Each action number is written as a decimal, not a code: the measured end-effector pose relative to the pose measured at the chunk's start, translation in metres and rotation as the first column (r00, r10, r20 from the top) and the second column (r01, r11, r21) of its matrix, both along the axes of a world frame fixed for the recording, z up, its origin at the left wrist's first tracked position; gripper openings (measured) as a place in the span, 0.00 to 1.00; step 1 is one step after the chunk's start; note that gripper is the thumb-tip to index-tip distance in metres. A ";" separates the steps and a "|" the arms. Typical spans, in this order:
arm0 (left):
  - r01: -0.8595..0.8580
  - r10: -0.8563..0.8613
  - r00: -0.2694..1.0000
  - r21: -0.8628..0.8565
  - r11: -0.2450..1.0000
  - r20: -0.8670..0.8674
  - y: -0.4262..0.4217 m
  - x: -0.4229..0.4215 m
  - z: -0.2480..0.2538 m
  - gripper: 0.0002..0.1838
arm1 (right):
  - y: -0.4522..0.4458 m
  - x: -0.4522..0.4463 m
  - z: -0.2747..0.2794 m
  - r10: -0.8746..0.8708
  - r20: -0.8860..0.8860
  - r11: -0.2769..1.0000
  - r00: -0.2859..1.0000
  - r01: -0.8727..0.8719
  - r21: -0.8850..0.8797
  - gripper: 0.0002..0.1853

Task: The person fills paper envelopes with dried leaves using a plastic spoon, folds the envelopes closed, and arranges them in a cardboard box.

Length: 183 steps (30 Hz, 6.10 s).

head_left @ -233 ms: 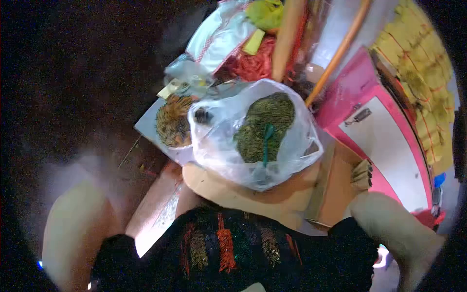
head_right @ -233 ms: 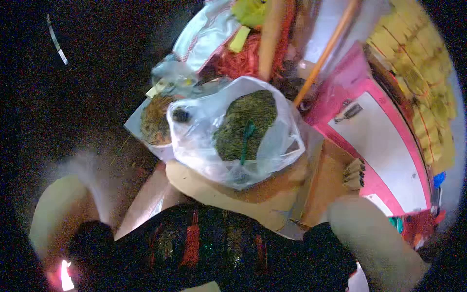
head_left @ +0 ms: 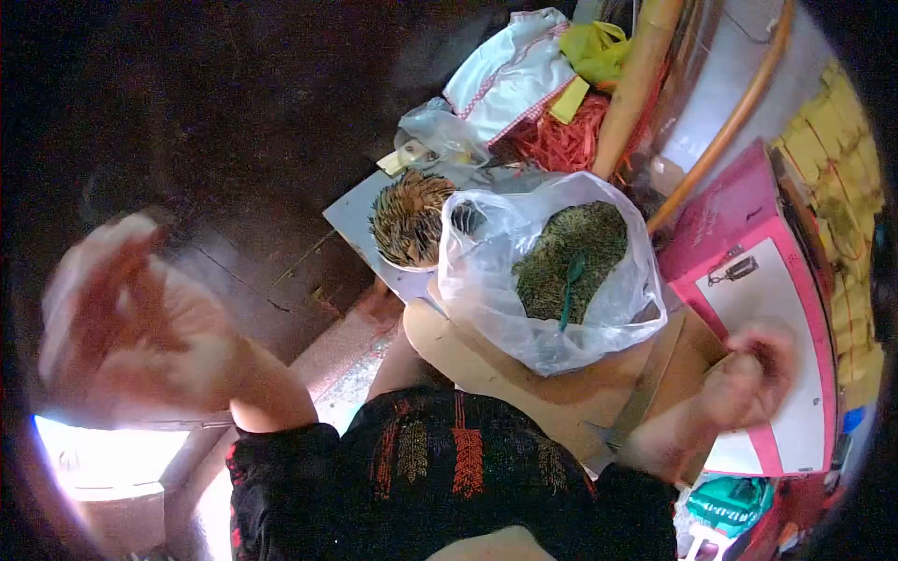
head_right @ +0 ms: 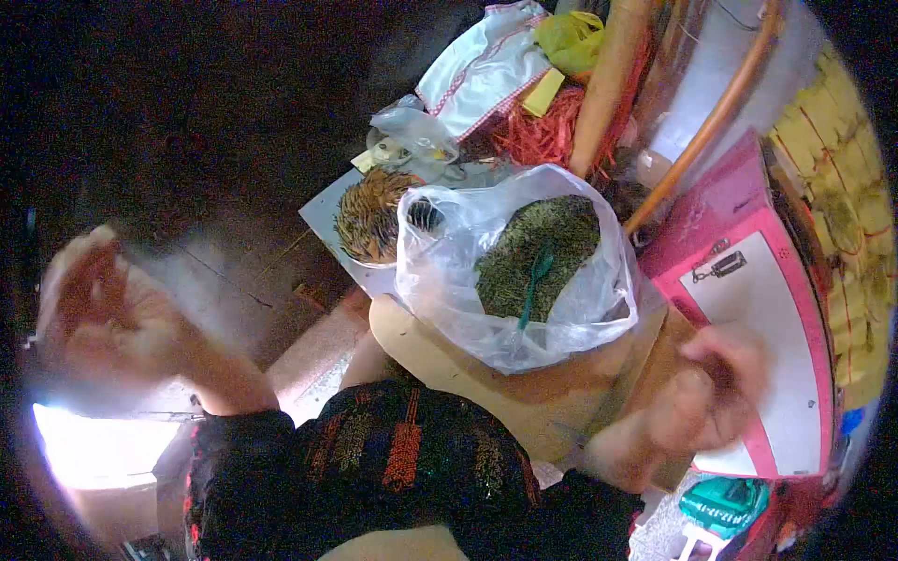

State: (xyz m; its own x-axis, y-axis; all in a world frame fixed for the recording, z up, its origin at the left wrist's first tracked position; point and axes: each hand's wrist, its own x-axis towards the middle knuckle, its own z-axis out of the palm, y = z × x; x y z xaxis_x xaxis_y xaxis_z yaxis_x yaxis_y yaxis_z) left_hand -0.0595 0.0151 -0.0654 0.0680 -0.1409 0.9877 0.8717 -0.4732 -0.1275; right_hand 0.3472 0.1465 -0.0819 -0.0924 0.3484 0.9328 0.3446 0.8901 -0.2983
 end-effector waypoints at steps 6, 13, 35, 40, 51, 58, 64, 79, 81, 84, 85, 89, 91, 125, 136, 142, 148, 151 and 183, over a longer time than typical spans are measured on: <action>0.134 0.324 0.862 -0.791 0.597 0.390 0.064 -0.024 -0.153 0.14 | -0.001 -0.039 -0.070 0.027 0.336 0.925 0.941 0.104 -0.366 0.06; -0.020 0.218 0.971 -0.881 0.472 0.095 0.070 0.002 -0.221 0.08 | -0.017 -0.064 -0.134 0.199 0.215 0.770 0.956 -0.016 -0.638 0.04; -0.139 0.323 0.946 -0.892 0.430 0.008 0.123 0.038 -0.207 0.06 | -0.018 -0.087 -0.156 0.427 0.305 0.723 0.851 -0.119 -0.680 0.03; -0.200 0.288 0.955 -0.881 0.428 -0.076 0.117 0.047 -0.203 0.07 | -0.017 -0.088 -0.162 0.419 0.271 0.733 0.867 -0.147 -0.664 0.03; -0.316 0.215 0.947 -0.814 0.487 -0.239 0.129 0.041 -0.218 0.04 | -0.018 -0.089 -0.169 0.428 0.290 0.724 0.856 -0.133 -0.676 0.03; 0.160 0.234 0.915 -0.826 0.540 0.329 0.126 0.021 -0.191 0.09 | -0.018 -0.085 -0.170 0.438 0.272 0.706 0.857 -0.141 -0.694 0.03; 0.190 0.232 0.885 -0.767 0.612 0.404 0.114 0.009 -0.149 0.09 | -0.019 -0.089 -0.166 0.439 0.248 0.696 0.863 -0.153 -0.702 0.02; 0.613 -0.368 0.785 -0.708 0.351 0.498 0.114 0.085 -0.103 0.09 | 0.023 -0.104 -0.115 0.396 -0.095 0.706 0.914 -0.368 -0.605 0.16; 0.598 -0.424 0.778 -0.754 0.272 0.464 0.120 0.100 -0.105 0.08 | 0.031 -0.105 -0.106 0.402 0.036 0.805 0.915 -0.335 -0.490 0.19; 0.583 -0.483 0.758 -0.787 0.202 0.438 0.128 0.114 -0.105 0.08 | 0.041 -0.099 -0.108 0.381 0.183 0.874 0.906 -0.288 -0.392 0.20; 0.589 -0.480 0.753 -0.787 0.186 0.451 0.131 0.117 -0.104 0.08 | 0.043 -0.096 -0.110 0.359 0.200 0.877 0.912 -0.256 -0.406 0.22; 0.597 -0.503 0.721 -0.796 0.101 0.477 0.138 0.122 -0.105 0.08 | 0.044 -0.087 -0.110 0.345 0.201 0.867 0.917 -0.229 -0.443 0.19; 0.592 -0.508 0.719 -0.801 0.090 0.475 0.142 0.127 -0.108 0.08 | 0.045 -0.086 -0.114 0.346 0.192 0.860 0.918 -0.230 -0.455 0.18; 0.618 -0.252 0.466 -0.516 -0.593 0.848 0.118 0.164 -0.155 0.22 | 0.033 -0.065 -0.120 0.248 0.014 0.845 0.969 -0.209 -0.492 0.03; 0.685 -0.211 0.347 -0.401 -0.608 0.914 0.119 0.162 -0.170 0.32 | 0.014 -0.076 -0.125 -0.089 0.246 0.991 0.965 0.111 -0.078 0.16; 0.612 -0.415 0.652 -0.763 -0.206 0.635 0.125 0.162 -0.170 0.34 | 0.006 -0.065 -0.116 0.046 0.215 0.960 0.976 0.016 -0.279 0.10; 0.496 -0.425 0.742 -0.851 -0.171 0.518 0.127 0.155 -0.142 0.38 | 0.013 -0.054 -0.113 0.340 0.261 0.892 0.903 -0.222 -0.393 0.15; 0.506 -0.438 0.715 -0.836 -0.214 0.545 0.132 0.157 -0.142 0.35 | 0.010 -0.047 -0.103 0.572 0.280 0.560 0.771 -0.118 -0.820 0.25; 0.530 -0.426 0.703 -0.819 -0.218 0.569 0.168 0.145 -0.153 0.32 | 0.053 -0.048 -0.112 0.297 0.670 0.926 0.680 -0.033 -0.377 0.15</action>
